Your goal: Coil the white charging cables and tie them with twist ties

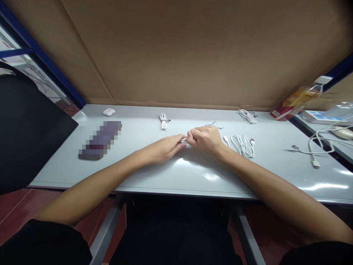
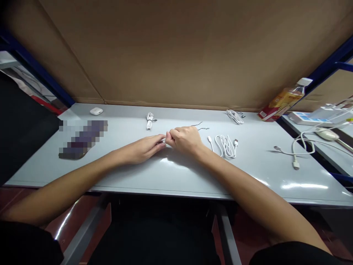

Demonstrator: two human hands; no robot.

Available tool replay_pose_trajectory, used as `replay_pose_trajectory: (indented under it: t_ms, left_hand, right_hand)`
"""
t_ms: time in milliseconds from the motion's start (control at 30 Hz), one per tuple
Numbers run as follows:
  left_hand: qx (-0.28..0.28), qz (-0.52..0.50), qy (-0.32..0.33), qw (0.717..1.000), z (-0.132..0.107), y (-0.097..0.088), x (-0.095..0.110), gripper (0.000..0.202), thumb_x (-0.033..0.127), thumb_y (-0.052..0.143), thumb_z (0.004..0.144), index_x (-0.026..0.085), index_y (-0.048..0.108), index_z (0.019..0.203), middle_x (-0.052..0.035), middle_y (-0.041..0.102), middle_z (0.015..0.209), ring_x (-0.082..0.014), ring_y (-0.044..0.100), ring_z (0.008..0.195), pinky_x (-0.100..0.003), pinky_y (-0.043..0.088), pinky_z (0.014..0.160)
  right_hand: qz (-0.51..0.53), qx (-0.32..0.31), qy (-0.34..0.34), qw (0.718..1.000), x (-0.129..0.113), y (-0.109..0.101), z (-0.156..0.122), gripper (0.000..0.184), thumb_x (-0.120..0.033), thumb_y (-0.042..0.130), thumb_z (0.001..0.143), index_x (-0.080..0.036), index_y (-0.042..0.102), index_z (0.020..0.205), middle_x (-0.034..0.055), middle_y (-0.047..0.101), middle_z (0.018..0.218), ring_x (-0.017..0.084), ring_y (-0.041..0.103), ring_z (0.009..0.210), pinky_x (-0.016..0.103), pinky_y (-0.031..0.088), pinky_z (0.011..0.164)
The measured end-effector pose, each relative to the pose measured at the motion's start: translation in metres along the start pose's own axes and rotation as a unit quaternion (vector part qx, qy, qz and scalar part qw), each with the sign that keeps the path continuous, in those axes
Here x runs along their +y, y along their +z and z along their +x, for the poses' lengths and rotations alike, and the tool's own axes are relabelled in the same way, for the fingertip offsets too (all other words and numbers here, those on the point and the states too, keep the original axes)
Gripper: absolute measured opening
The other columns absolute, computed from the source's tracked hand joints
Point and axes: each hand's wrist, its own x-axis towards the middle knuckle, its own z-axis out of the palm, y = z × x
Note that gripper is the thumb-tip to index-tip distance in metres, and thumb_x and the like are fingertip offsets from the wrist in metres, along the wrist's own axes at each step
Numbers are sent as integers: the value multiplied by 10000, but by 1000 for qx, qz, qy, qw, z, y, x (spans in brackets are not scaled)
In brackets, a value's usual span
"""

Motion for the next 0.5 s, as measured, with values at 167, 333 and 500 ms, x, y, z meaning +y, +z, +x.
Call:
replay_pose_trajectory:
  t_ms: [167,333,500]
  left_hand:
    - [65,177,-16,982,1,16,-7,299,423,331,1089,234,538,986,-68,644,972,-250,609,845,-355,381,661]
    - [54,259,-39,964,3,22,-3,321,395,299,1093,214,561,1051,-113,669,1036,-296,648,942,-373,401,672]
    - [42,228,-63,971,5,20,1,347,446,290,1086,221,547,1024,-105,694,979,-298,653,870,-382,413,693]
  right_hand:
    - [95,-76,91,988,-7,-2,2,493,-308,432,987,-207,511,511,16,477,486,136,328,494,321,237,563]
    - [140,-130,146,971,-11,-5,1,498,-307,443,984,-229,417,493,7,448,481,152,346,504,332,258,567]
    - [165,-130,86,974,-7,-8,2,387,-299,463,951,-218,467,573,-1,511,549,147,381,536,320,267,574]
